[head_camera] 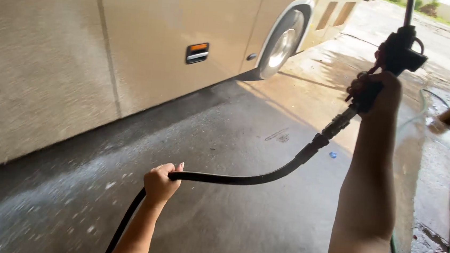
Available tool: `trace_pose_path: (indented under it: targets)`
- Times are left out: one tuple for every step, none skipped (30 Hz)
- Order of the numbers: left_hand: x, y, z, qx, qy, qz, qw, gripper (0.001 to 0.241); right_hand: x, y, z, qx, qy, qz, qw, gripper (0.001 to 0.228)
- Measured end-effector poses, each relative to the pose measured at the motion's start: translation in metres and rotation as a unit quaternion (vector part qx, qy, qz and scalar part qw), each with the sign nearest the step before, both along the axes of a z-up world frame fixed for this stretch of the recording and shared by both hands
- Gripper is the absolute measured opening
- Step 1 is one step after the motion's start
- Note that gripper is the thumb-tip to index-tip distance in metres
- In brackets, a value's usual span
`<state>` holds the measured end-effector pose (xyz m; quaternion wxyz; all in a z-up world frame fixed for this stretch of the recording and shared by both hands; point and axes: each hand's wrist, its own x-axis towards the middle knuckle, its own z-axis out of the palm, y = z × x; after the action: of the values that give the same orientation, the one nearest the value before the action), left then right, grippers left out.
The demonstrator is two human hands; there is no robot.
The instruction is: The recorder uses a high-pressure water sprayer to wash the exterior of a bus and then adjusts the hose connection at a pumping station.
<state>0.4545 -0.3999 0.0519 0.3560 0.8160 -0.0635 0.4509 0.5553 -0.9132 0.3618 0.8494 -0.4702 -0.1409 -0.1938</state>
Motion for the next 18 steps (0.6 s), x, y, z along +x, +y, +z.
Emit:
trace_pose_path:
  targets:
    - [0.038, -0.024, 0.004, -0.005, 0.008, -0.013, 1.000, 0.050, 0.036, -0.035, 0.007, -0.017, -0.018, -0.003, 1.000, 0.045]
    - [0.060, -0.054, 0.001, -0.011, 0.005, -0.018, 1.000, 0.050, 0.038, -0.050, 0.016, -0.023, -0.021, -0.008, 0.999, 0.045]
    - [0.080, -0.085, -0.003, -0.014, 0.009, -0.015, 1.000, 0.050, 0.038, -0.064, 0.024, -0.047, -0.023, 0.004, 0.999, 0.051]
    - [0.104, -0.106, 0.001, -0.010, 0.015, -0.010, 1.000, 0.051, 0.047, -0.073, 0.032, -0.064, -0.023, 0.018, 0.998, 0.057]
    - [0.128, -0.127, 0.011, -0.008, 0.016, -0.013, 1.000, 0.051, 0.067, -0.095, 0.039, -0.063, -0.022, 0.016, 0.998, 0.057]
    - [0.145, -0.147, 0.016, -0.001, 0.006, -0.018, 1.000, 0.050, 0.081, -0.118, 0.038, -0.063, -0.017, -0.005, 0.998, 0.055]
    - [0.161, -0.168, 0.020, 0.006, -0.004, -0.023, 1.000, 0.048, 0.095, -0.141, 0.036, -0.063, -0.011, -0.025, 0.998, 0.053]
    - [0.175, -0.186, 0.021, 0.013, 0.000, -0.027, 1.000, 0.048, 0.112, -0.166, 0.032, -0.057, -0.007, -0.028, 0.998, 0.053]
    - [0.187, -0.205, 0.021, 0.023, 0.017, -0.033, 0.999, 0.049, 0.128, -0.191, 0.027, -0.039, -0.003, -0.024, 0.999, 0.048]
    - [0.200, -0.226, 0.019, 0.028, 0.032, -0.036, 0.998, 0.050, 0.147, -0.214, 0.026, -0.028, -0.001, -0.016, 0.999, 0.043]
    - [0.213, -0.244, 0.014, 0.027, 0.035, -0.035, 0.998, 0.050, 0.175, -0.246, 0.010, -0.028, 0.003, -0.015, 0.999, 0.043]
    - [0.223, -0.264, 0.007, 0.035, 0.028, -0.033, 0.998, 0.049, 0.203, -0.279, -0.008, -0.004, 0.020, -0.004, 1.000, 0.036]
    - [0.232, -0.285, -0.002, 0.042, 0.021, -0.031, 0.998, 0.049, 0.231, -0.312, -0.026, 0.019, 0.038, 0.007, 0.999, 0.031]
    - [0.239, -0.302, -0.008, 0.036, 0.029, -0.023, 0.999, 0.049, 0.247, -0.324, -0.042, 0.013, 0.046, 0.014, 0.999, 0.031]
    - [0.245, -0.319, -0.015, 0.048, 0.019, -0.017, 0.999, 0.049, 0.262, -0.336, -0.059, 0.015, 0.060, 0.012, 0.998, 0.034]
    - [0.242, -0.338, -0.024, 0.056, 0.016, -0.006, 0.998, 0.048, 0.276, -0.348, -0.075, 0.012, 0.078, 0.013, 0.997, 0.037]
    - [0.234, -0.356, -0.044, 0.047, 0.030, 0.007, 0.998, 0.048, 0.302, -0.373, -0.115, 0.002, 0.092, 0.026, 0.995, 0.037]
    - [0.241, -0.367, -0.053, 0.057, 0.065, 0.002, 0.996, 0.048, 0.336, -0.394, -0.145, 0.018, 0.102, 0.053, 0.993, 0.030]
